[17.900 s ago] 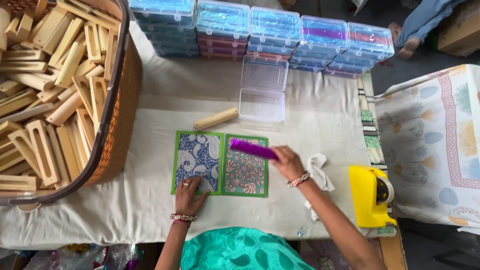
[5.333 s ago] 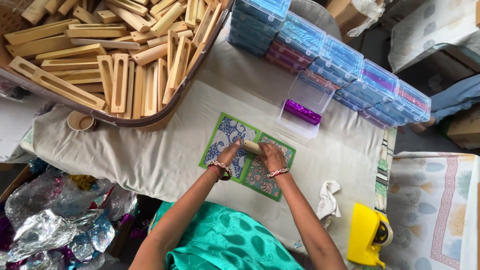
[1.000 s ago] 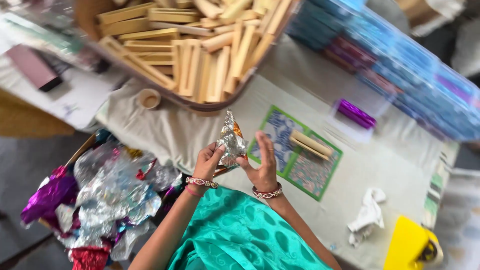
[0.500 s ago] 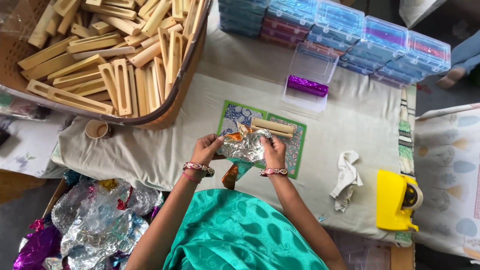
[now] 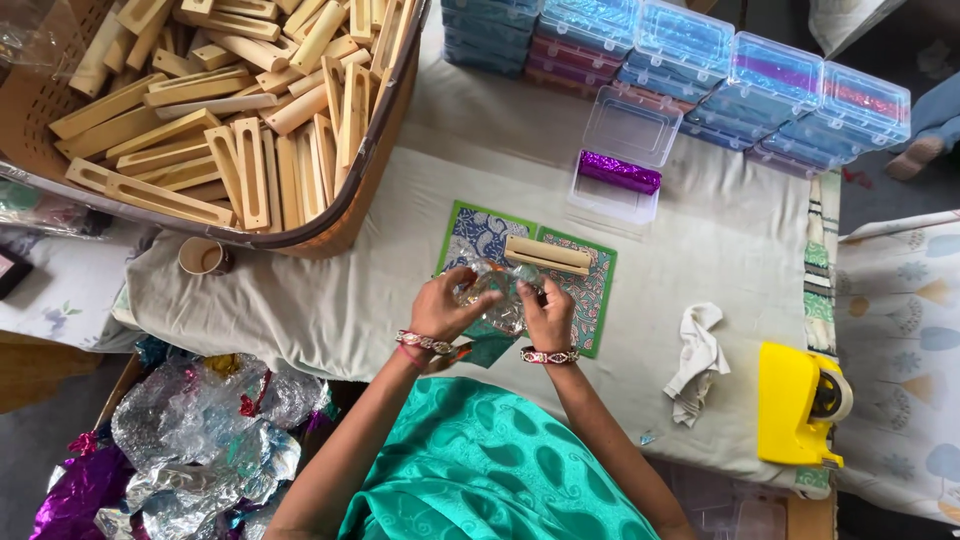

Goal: The person wraps sheets of colorful metallic foil around wooden block handles at a work table. They smooth the foil flat with their palms, roll the foil-covered piece, and place finished wrapped pieces into a plastic storage box, taking new foil sheets from a basket of crumpled foil.

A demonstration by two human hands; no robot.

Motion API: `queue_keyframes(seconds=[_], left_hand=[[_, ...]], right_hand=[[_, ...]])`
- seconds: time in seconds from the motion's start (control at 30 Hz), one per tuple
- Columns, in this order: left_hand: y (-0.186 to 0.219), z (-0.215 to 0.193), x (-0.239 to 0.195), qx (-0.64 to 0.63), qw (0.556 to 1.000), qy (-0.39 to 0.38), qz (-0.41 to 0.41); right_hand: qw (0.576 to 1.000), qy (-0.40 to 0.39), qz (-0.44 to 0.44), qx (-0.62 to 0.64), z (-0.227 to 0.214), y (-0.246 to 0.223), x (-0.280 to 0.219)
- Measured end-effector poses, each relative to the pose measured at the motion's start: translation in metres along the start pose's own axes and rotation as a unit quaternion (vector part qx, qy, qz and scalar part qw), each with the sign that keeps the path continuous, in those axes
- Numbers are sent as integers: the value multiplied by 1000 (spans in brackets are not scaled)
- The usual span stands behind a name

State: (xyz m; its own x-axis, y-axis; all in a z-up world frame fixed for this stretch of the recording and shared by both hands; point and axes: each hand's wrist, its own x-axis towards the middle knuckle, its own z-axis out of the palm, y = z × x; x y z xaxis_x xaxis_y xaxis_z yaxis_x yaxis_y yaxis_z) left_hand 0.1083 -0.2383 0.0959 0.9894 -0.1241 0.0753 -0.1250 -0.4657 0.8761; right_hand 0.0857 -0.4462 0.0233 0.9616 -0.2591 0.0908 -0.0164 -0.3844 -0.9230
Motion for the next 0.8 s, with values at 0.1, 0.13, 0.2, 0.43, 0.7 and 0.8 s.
queue_keyframes(seconds=[0.1,0.13,0.2,0.43,0.7,0.8], left_hand=[[-23,21,2,55,996,18,-68],[-23,21,1,55,996,17,-68],[-23,21,0,43,999,5,-27],[-28,26,-4,30,1000,-7,-3],[-19,21,-3,-46,998,-40,19],[-28,26,-3,-33,999,-33,27]], right_hand=[[998,-28,-51,9,-3,-66,-2],[998,-27,-51,9,-5,-83,-1],[987,-18,-161,-2,-9,-116,2],[952,-40,-262,-154,-6,-83,7],[981,-44,-158,-100,8,-69,6],[988,4,-130,-79,21,-51,2]])
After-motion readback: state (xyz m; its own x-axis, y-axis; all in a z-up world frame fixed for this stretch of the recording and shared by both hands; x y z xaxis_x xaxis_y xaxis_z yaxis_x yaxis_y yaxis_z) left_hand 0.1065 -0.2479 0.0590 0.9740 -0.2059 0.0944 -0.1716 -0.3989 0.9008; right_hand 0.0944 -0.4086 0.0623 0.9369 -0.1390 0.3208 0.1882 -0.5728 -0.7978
